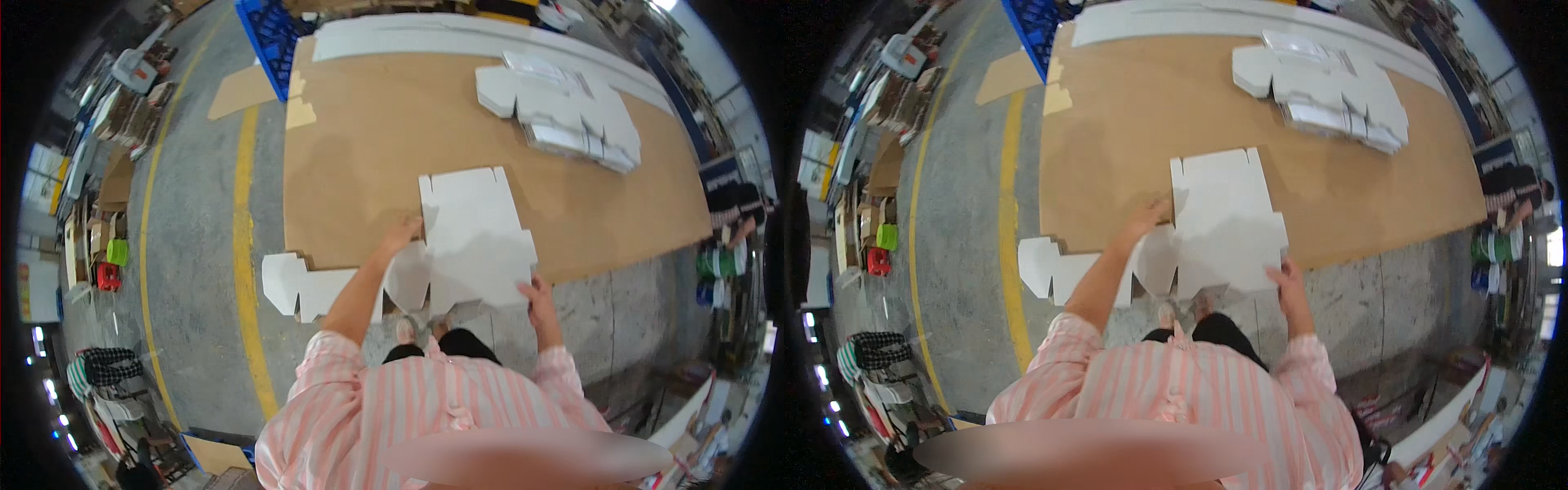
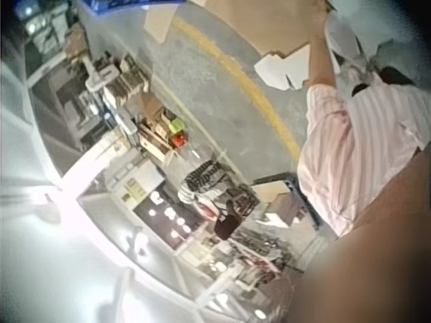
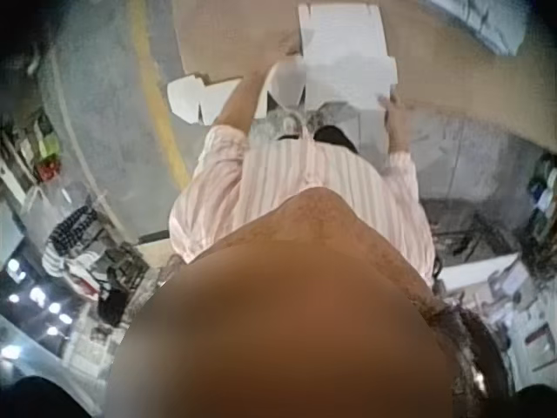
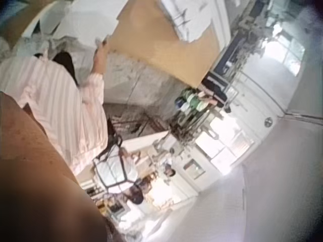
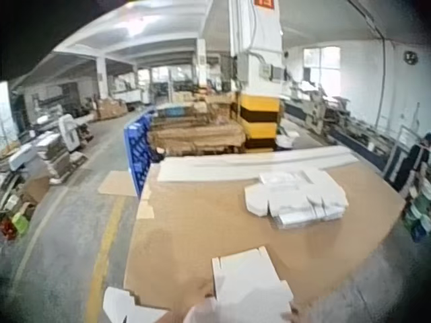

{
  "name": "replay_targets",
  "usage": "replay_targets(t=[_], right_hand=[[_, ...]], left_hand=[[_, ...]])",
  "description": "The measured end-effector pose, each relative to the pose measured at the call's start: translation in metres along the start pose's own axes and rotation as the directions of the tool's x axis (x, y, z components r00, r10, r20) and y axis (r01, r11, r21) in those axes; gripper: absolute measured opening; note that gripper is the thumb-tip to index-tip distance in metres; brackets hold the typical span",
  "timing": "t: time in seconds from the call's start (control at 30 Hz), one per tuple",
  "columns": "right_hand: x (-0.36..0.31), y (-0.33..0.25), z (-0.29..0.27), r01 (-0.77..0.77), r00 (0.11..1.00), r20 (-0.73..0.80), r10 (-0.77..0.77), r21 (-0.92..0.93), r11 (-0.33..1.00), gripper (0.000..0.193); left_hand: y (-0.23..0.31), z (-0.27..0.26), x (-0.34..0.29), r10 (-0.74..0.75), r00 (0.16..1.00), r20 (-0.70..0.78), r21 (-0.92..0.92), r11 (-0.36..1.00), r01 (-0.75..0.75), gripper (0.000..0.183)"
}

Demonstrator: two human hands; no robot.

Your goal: Sorting and stacking flat white cardboard cutouts at a factory workbench.

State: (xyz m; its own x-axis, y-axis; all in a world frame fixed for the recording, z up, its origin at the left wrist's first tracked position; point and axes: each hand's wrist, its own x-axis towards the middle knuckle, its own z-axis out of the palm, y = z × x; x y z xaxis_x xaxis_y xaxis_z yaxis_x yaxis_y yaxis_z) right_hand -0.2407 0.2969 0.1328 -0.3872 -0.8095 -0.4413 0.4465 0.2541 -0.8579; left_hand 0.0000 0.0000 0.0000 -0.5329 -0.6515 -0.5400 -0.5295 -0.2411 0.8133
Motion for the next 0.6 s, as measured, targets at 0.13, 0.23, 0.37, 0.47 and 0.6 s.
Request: replay_targets(t=[0.13,0.23,0.37,0.47,0.6], right_hand=[[-0.032,-0.042,0.011,0.207,0.974,-0.016,-0.224,-0.325,0.923,0.021],[-0.017,-0.034,0.018,0.305,0.949,0.161,-0.270,-0.264,0.915,0.023],[0.029,-0.024,-0.033,0.227,0.973,0.108,-0.206,-0.242,0.943,0.025],[0.059,-0.044,-0.042,0.404,0.907,0.040,-0.418,-0.356,0.843,0.040],[0.034,-0.153,0.045,0.749,0.617,0.069,-0.784,-0.358,0.558,0.049]], left_hand=[[0.097,0.070,0.031,-0.139,0.976,0.169,-0.561,0.800,0.212,0.050],[0.103,0.020,0.015,-0.066,0.991,0.118,-0.745,0.654,0.132,0.051],[0.185,0.012,-0.069,0.056,0.942,-0.331,-0.658,0.702,-0.273,0.034],[0.181,0.021,-0.112,0.339,0.723,-0.601,-0.348,0.703,-0.620,0.024],[0.169,0.063,-0.165,0.410,0.628,-0.661,-0.238,0.680,-0.693,0.021]])
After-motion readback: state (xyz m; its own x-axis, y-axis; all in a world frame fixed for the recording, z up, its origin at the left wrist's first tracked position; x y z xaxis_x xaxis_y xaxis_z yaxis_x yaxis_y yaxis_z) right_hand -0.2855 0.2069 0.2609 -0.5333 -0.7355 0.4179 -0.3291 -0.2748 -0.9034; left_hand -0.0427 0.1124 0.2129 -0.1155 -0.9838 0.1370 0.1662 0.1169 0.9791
